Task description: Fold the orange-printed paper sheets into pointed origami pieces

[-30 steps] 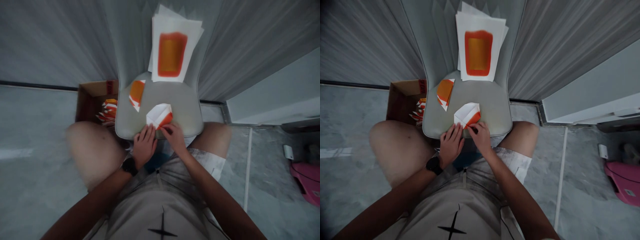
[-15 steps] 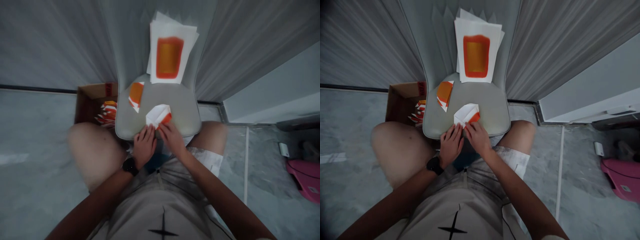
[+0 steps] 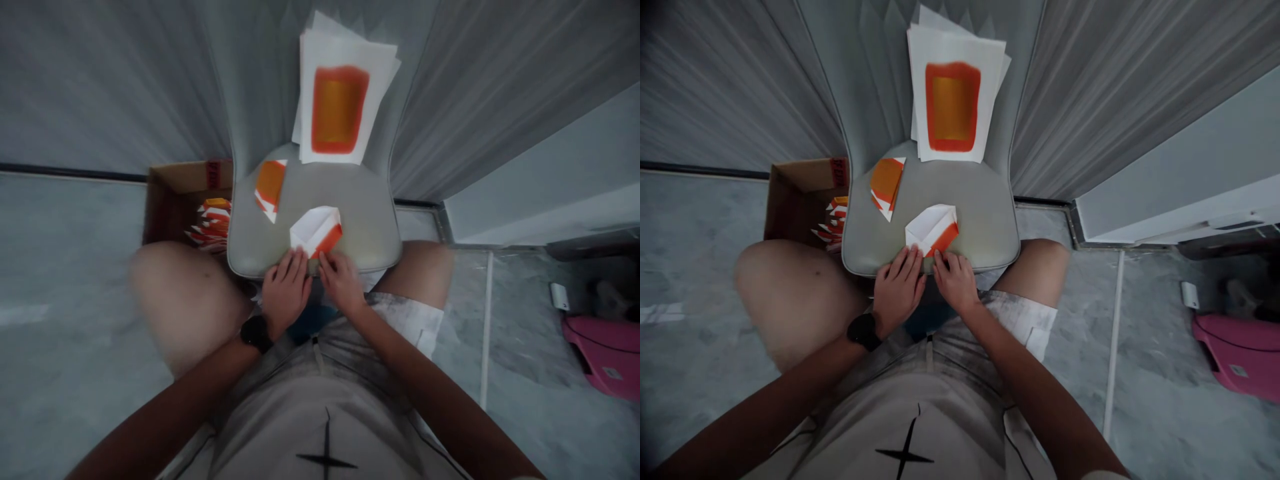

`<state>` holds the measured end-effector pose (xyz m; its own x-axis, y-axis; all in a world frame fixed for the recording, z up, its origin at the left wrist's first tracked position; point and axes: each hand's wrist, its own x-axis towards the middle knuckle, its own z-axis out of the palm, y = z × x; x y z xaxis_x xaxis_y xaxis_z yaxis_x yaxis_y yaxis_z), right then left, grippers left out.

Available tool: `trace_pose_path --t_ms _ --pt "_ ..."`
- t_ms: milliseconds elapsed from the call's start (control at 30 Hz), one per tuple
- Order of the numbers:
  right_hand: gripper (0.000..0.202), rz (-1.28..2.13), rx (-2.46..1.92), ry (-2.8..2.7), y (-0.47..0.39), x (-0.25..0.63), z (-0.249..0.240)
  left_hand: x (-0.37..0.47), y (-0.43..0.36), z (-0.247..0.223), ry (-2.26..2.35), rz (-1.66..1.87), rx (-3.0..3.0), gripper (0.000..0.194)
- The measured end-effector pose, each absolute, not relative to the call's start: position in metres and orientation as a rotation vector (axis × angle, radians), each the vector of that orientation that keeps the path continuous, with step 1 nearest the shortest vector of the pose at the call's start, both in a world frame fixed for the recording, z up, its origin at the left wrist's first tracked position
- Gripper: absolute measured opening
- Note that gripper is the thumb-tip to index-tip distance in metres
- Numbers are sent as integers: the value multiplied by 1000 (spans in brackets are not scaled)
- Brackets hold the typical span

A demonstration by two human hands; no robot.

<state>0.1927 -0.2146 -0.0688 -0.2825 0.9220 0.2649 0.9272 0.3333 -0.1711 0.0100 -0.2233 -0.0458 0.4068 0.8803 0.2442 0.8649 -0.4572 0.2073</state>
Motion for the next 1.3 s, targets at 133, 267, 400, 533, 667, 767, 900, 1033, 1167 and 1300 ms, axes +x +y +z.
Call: trace_pose_path --t_ms 133,267,400,533,667,767,900,1033,1167,1300 --pt "57 -18 -1720 -2370 -222 190 -57 9 -223 -47 1599 466 2606 59" --pt "60 38 -1760 -2384 -224 187 -53 10 -222 -50 1602 448 2591 58" --pt "60 1 -1757 -2325 -227 185 -57 7 -220 -52 1594 472 2577 56" --pt "49 66 -1619 -2261 -219 201 -57 5 -219 -54 1604 566 2589 52" --pt "43 218 -1440 -2005 -183 237 -49 4 -217 -57 1603 674 2612 48" --pt "39 217 -1424 -1949 -147 259 -46 3 -216 -56 1591 705 2630 47" --pt "31 191 -1310 -2238 -117 269 -50 2 -217 -52 1604 702 2655 46" --pt "28 95 -1199 -2417 -105 274 -57 9 -221 -51 1722 692 2635 46" --pt "33 106 -1184 -2337 -94 278 -59 18 -225 -54 1777 688 2603 45" --pt "48 231 -1144 -2338 -86 278 -56 20 -228 -54 1776 714 2594 46"
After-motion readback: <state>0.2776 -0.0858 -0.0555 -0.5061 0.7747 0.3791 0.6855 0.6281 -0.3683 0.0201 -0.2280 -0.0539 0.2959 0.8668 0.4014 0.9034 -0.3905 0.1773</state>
